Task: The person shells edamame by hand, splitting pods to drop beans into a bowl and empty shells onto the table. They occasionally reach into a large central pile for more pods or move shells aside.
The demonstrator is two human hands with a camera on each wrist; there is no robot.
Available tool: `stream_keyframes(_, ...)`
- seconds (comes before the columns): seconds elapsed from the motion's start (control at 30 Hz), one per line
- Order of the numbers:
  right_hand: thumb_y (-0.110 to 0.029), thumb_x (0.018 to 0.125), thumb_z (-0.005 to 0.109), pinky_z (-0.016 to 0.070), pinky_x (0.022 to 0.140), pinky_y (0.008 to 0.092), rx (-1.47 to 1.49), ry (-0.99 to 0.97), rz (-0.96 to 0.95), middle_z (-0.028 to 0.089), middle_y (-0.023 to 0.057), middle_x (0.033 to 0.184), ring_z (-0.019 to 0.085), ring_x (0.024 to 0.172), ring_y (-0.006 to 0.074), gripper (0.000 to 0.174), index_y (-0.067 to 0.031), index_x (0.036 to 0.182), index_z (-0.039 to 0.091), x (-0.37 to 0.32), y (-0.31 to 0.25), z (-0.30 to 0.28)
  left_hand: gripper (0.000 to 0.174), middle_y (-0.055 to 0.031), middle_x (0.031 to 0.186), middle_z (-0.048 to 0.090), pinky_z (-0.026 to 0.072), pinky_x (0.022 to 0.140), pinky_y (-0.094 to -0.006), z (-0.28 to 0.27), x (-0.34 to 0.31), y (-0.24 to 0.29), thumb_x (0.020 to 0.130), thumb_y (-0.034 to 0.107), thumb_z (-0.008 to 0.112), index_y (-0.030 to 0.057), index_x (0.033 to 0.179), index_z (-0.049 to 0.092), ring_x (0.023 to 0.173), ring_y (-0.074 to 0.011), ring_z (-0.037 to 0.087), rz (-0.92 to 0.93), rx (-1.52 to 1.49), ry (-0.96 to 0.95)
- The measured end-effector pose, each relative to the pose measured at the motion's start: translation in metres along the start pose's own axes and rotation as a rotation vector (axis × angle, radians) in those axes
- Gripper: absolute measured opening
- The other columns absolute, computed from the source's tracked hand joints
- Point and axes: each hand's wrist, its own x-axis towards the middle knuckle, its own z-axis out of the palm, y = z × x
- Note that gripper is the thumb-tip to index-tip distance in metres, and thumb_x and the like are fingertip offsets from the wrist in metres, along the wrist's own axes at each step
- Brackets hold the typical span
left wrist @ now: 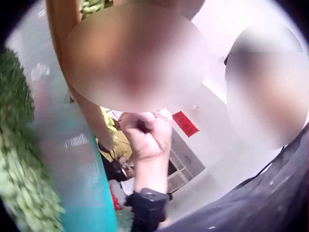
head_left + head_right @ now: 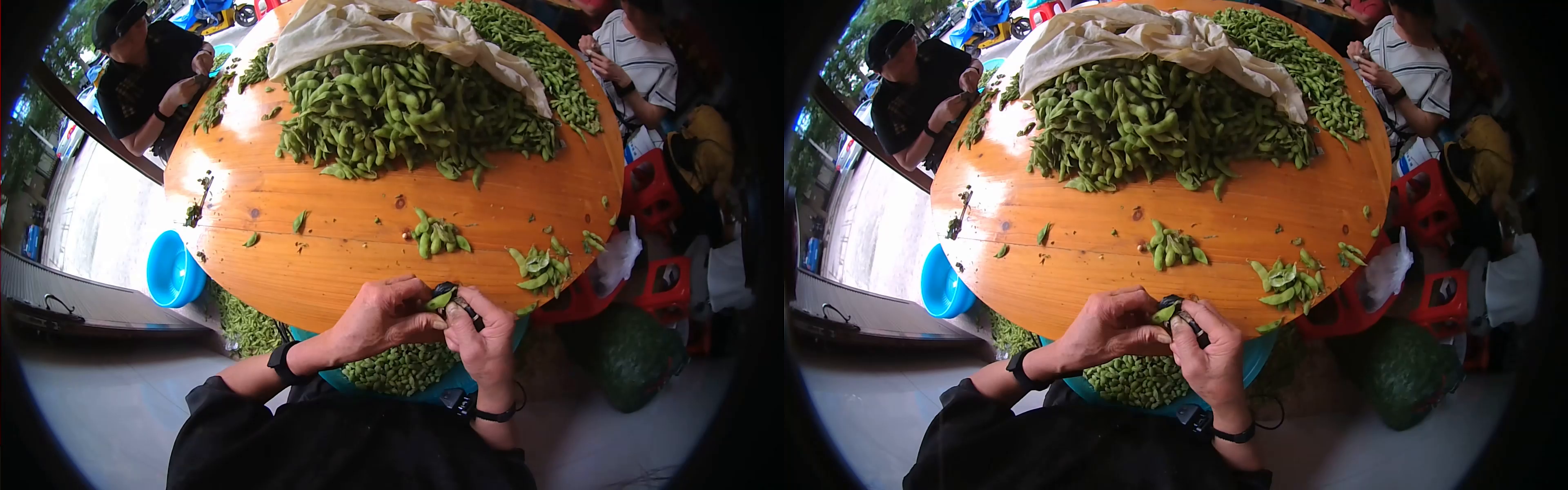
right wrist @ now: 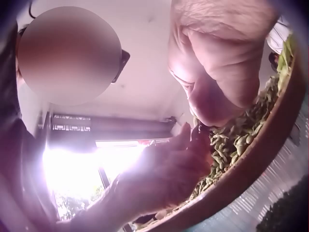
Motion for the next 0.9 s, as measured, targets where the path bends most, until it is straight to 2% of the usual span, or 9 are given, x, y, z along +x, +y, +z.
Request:
stream_keyframes(0.03, 0.001, 0.092, 0.058, 0.0427, 0.052, 0.0233, -0.102, 0.034, -0.024, 0.056, 0.0042, 0.079, 0.053, 0.059, 0.0072, 0.017, 0.0095, 0.106, 0.061, 0.000, 0.001, 0.002, 0.024, -0.0089, 0.084, 0.063, 0.0528, 0.067, -0.0331, -0.002, 0.004, -0.003, 0.085, 0.016, 0.075, -0.0008, 0.097, 0.064, 0.075, -0.0189, 0.065, -0.001, 0.001, 0.000)
stream_keyframes(0.1, 0.002, 0.090, 0.059, 0.0454, 0.055, 0.0249, -0.185, 0.055, -0.085, 0.057, 0.0071, 0.079, 0.056, 0.062, 0.0103, 0.017, 0.0087, 0.106, 0.062, 0.000, 0.003, 0.003, 0.023, -0.0132, 0.098, 0.061, 0.0546, 0.070, -0.0360, -0.001, 0.010, -0.012, 0.078, 0.013, 0.078, -0.0001, 0.092, 0.065, 0.087, -0.0286, 0.066, 0.334, 0.343, 0.153)
stream_keyframes(0.17, 0.002, 0.089, 0.060, 0.0468, 0.057, 0.0268, -0.348, 0.091, -0.201, 0.057, 0.0088, 0.079, 0.059, 0.065, 0.0130, 0.018, 0.0084, 0.105, 0.063, 0.003, 0.006, 0.002, 0.022, -0.0112, 0.094, 0.061, 0.0528, 0.080, -0.0364, 0.005, 0.010, -0.012, 0.075, 0.006, 0.076, 0.0048, 0.095, 0.068, 0.100, -0.0275, 0.060, 0.224, 0.271, 0.168)
stream_keyframes(0.23, 0.002, 0.089, 0.060, 0.0472, 0.058, 0.0274, -0.408, 0.117, -0.231, 0.058, 0.0092, 0.080, 0.060, 0.066, 0.0137, 0.017, 0.0085, 0.105, 0.063, 0.005, 0.009, 0.002, 0.024, -0.0091, 0.094, 0.062, 0.0542, 0.077, -0.0368, 0.006, 0.015, -0.016, 0.071, 0.006, 0.076, 0.0065, 0.093, 0.069, 0.094, -0.0272, 0.060, 0.421, 0.678, 0.268)
stream_keyframes(0.37, 0.002, 0.088, 0.061, 0.0476, 0.058, 0.0280, -0.425, 0.126, -0.228, 0.059, 0.0095, 0.081, 0.061, 0.066, 0.0139, 0.016, 0.0095, 0.102, 0.063, 0.005, 0.008, 0.003, 0.025, -0.0077, 0.093, 0.063, 0.0556, 0.073, -0.0369, 0.008, 0.015, -0.027, 0.068, 0.006, 0.075, 0.0058, 0.093, 0.069, 0.094, -0.0262, 0.062, 0.326, 0.543, 0.256)
stream_keyframes(0.43, 0.002, 0.088, 0.061, 0.0473, 0.057, 0.0278, -0.368, 0.100, -0.179, 0.058, 0.0094, 0.080, 0.061, 0.064, 0.0138, 0.016, 0.0102, 0.102, 0.063, 0.003, 0.007, 0.003, 0.029, -0.0092, 0.096, 0.060, 0.0554, 0.058, -0.0381, -0.001, 0.015, -0.031, 0.076, 0.013, 0.074, 0.0058, 0.102, 0.063, 0.077, -0.0290, 0.066, 0.485, 0.646, 0.143)
stream_keyframes(0.7, 0.003, 0.087, 0.062, 0.0461, 0.053, 0.0270, -0.282, 0.057, -0.120, 0.058, 0.0089, 0.078, 0.060, 0.061, 0.0129, 0.015, 0.0112, 0.099, 0.062, 0.002, -0.003, 0.005, 0.034, -0.0114, 0.095, 0.058, 0.0535, 0.053, -0.0382, -0.004, 0.010, -0.019, 0.080, 0.010, 0.070, 0.0000, 0.109, 0.057, 0.067, -0.0294, 0.064, 0.544, 0.663, 0.143)
stream_keyframes(0.83, 0.002, 0.088, 0.062, 0.0447, 0.051, 0.0258, -0.389, 0.107, -0.274, 0.057, 0.0073, 0.076, 0.059, 0.059, 0.0114, 0.014, 0.0108, 0.098, 0.063, 0.006, 0.008, 0.010, 0.031, -0.0160, 0.103, 0.055, 0.0525, 0.054, -0.0404, 0.004, 0.009, -0.022, 0.083, 0.004, 0.065, -0.0053, 0.111, 0.053, 0.065, -0.0354, 0.062, 0.516, 0.654, 0.152)
stream_keyframes(0.9, 0.002, 0.088, 0.062, 0.0441, 0.050, 0.0253, -0.418, 0.125, -0.310, 0.057, 0.0069, 0.076, 0.059, 0.058, 0.0108, 0.014, 0.0108, 0.098, 0.063, 0.005, 0.008, 0.010, 0.023, -0.0164, 0.097, 0.057, 0.0518, 0.055, -0.0405, 0.005, 0.011, -0.022, 0.087, 0.005, 0.062, -0.0042, 0.107, 0.054, 0.064, -0.0370, 0.062, 0.497, 0.588, 0.154)
